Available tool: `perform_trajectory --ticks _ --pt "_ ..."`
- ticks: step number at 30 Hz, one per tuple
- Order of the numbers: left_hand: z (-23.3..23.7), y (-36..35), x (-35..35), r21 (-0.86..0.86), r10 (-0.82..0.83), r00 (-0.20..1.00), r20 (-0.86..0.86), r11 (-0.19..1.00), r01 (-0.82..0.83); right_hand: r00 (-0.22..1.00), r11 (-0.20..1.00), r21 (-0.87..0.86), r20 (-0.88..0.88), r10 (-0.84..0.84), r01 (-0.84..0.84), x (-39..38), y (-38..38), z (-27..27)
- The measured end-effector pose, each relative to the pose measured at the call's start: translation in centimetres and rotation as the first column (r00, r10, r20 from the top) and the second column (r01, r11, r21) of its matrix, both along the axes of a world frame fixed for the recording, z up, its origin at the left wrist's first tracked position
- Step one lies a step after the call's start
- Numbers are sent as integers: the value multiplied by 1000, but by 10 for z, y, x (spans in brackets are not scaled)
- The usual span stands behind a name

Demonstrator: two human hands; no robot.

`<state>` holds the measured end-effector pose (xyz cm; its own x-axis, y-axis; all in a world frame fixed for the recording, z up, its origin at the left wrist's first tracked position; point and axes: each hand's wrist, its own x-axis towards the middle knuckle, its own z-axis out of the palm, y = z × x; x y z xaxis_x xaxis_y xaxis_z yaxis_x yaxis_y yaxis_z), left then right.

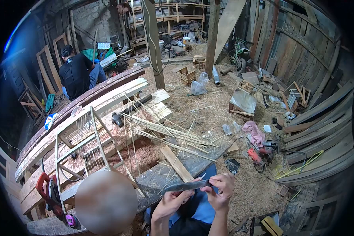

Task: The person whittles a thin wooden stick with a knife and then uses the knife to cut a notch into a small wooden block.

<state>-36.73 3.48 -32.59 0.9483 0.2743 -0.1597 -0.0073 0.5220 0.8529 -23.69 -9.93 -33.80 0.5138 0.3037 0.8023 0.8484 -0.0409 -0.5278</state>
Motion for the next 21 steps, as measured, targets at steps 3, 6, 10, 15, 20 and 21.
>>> perform_trajectory --ticks 3,6,10,15,20,21 --pt "1 5 2 12 -2 1000 6 1000 2 996 996 -12 0 -91 91 7 -5 -3" --pt "7 15 -6 21 -26 999 37 999 25 898 919 68 -251 -361 388 31 -31 -34" --pt "12 21 -9 13 106 993 46 994 -106 798 890 64 -474 -372 452 45 -64 -45" --pt "10 13 2 -44 63 997 33 997 -61 872 912 65 -327 -365 406 34 -41 -38" --pt "14 9 5 -5 68 998 -6 998 -68 935 972 41 -285 -212 233 12 -11 -22" --pt "11 9 5 -5 70 998 -6 998 -70 948 986 44 -286 -142 161 7 -5 -18"
